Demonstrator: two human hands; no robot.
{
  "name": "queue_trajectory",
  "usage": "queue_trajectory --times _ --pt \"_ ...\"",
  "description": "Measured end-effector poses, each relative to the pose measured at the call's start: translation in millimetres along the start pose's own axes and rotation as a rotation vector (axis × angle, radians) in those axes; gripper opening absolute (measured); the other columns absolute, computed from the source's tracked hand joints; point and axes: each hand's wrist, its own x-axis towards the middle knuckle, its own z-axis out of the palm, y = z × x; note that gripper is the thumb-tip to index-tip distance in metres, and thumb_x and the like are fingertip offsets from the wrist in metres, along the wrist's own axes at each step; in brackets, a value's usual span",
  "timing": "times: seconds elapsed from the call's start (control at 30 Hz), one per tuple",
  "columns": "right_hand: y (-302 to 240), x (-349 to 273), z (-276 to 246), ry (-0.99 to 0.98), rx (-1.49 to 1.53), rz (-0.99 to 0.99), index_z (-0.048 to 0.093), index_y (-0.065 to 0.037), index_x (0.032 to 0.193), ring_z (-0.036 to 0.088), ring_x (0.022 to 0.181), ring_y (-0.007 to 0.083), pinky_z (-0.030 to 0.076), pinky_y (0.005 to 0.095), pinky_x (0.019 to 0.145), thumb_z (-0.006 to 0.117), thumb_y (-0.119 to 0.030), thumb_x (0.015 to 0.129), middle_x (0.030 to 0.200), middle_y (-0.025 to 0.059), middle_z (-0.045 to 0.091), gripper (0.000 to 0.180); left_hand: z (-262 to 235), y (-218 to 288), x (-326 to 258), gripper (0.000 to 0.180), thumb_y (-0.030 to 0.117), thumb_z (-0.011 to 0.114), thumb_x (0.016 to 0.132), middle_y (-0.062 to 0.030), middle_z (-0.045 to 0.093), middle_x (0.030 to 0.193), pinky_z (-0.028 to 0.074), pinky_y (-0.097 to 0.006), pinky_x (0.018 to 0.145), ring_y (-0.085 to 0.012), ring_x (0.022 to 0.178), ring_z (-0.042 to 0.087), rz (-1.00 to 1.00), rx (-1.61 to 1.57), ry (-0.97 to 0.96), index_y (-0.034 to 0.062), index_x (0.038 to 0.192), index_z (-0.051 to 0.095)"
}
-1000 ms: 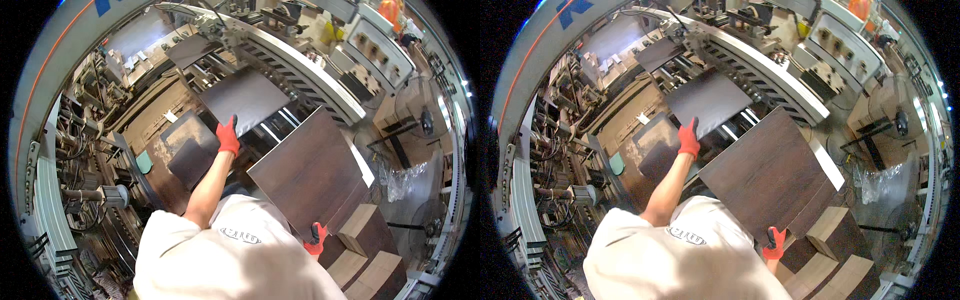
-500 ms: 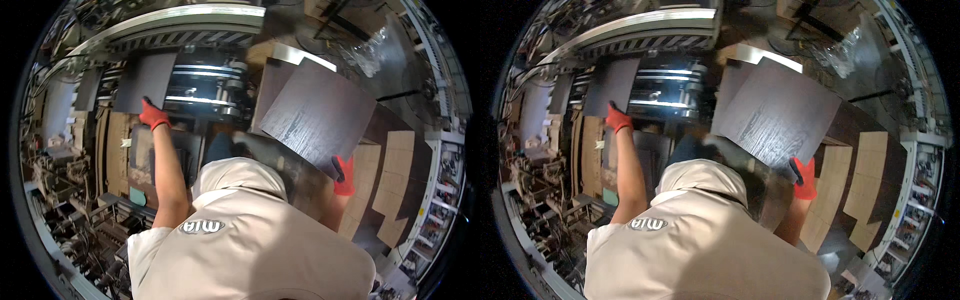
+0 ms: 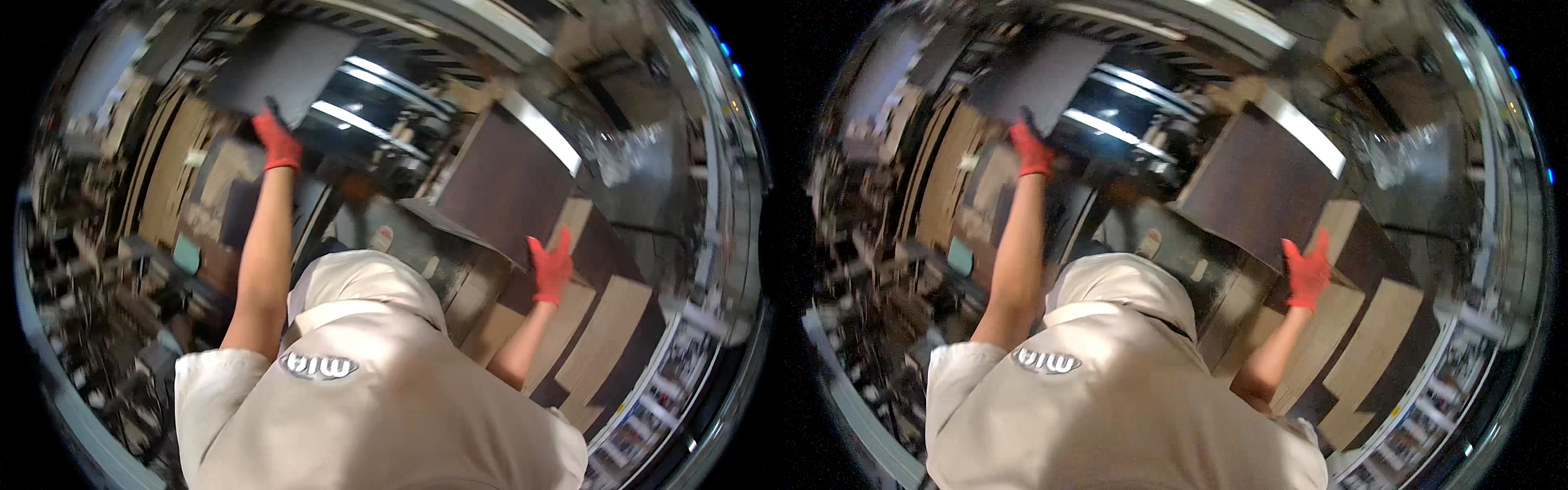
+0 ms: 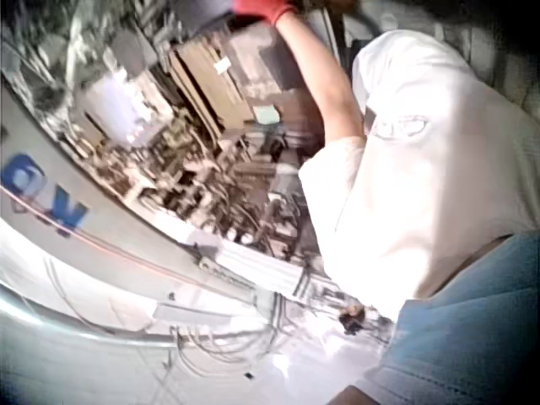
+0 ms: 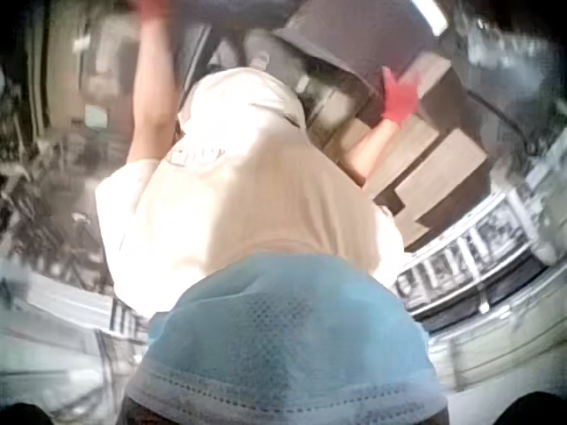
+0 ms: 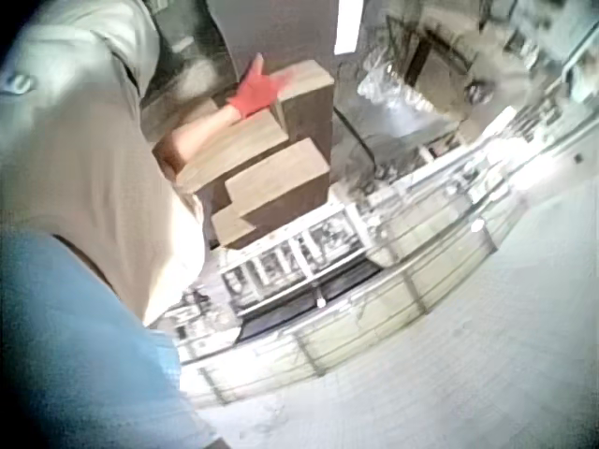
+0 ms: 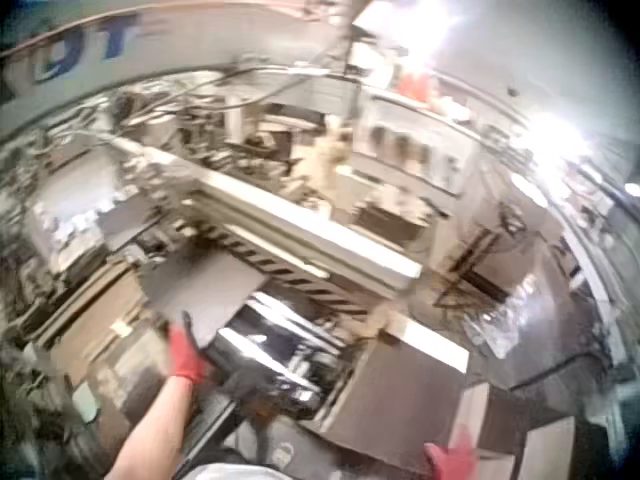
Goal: The person places wood panels into an industrial machine by hand and then stacks the processed panels onto a wooden pallet.
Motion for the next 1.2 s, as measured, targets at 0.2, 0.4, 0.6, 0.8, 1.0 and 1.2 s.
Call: queue_trajectory --times 0.2,0.4,0.6,0.8,1.0,1.2 --pt "-65 14 -3 -0.044 0.506 0.019 0.058 0.001 0.118 0.058 0.089 0.0139 0.046 0.0293 0.073 0.068 -0.025 0.086 0.110 0.0081 0.064 0.043 -150 -49 -78 0.044 0.052 0.042 0.093 -0.0089 0.065 0.089 0.049 -0.039 0.058 -0.0238 0.070 0.062 -0.375 0.225 0.143 0.0137 0.113 0.053" --pt "-309 -25 25 -0.669 0.964 -0.125 0.039 -0.006 0.138 0.053 0.062 0.0120 0.042 0.0252 0.059 0.056 -0.022 0.093 0.081 0.0042 0.058 0.050 -404 -107 -179 0.052 0.047 0.055 0.088 -0.0158 0.059 0.101 0.045 -0.038 0.073 -0.0283 0.085 0.056 -0.409 1.158 0.527 0.0046 0.118 0.049" --pt "-419 -11 103 -0.788 1.062 0.035 0.040 -0.010 0.136 0.064 0.080 0.0218 0.049 0.0293 0.066 0.050 -0.036 0.096 0.101 0.0110 0.062 0.049 -408 -72 -134 0.066 0.043 0.064 0.084 -0.0265 0.052 0.121 0.038 -0.041 0.096 -0.0356 0.114 0.050 -0.401 0.684 1.100 -0.0073 0.122 0.042" --pt "-431 -2 145 -0.475 0.606 -0.448 0.044 -0.008 0.136 0.058 0.099 0.0214 0.049 0.0357 0.083 0.057 -0.005 0.087 0.117 0.0131 0.058 0.051 -451 -102 -37 0.095 0.054 0.066 0.077 -0.0234 0.030 0.145 0.030 -0.052 0.105 -0.0376 0.132 0.033 -0.663 0.926 1.369 -0.0003 0.142 0.021" --pt "-451 -6 139 -0.350 0.184 -0.538 0.036 -0.002 0.140 0.059 0.100 0.0239 0.049 0.0353 0.088 0.055 0.011 0.073 0.125 0.0189 0.054 0.071 -396 -116 2 0.117 0.063 0.068 0.071 -0.0226 0.017 0.151 0.023 -0.063 0.104 -0.0359 0.139 0.020 -0.881 0.811 1.587 0.0047 0.149 0.004" --pt "-441 1 147 -0.247 0.256 -0.794 0.045 -0.002 0.126 0.050 0.078 0.0170 0.042 0.0287 0.067 0.053 -0.021 0.089 0.100 0.0102 0.054 0.043 -372 -136 -23 0.106 0.049 0.082 0.064 -0.0266 0.023 0.144 0.035 -0.049 0.100 -0.0411 0.126 0.037 -0.604 0.532 1.680 0.0050 0.139 0.021"
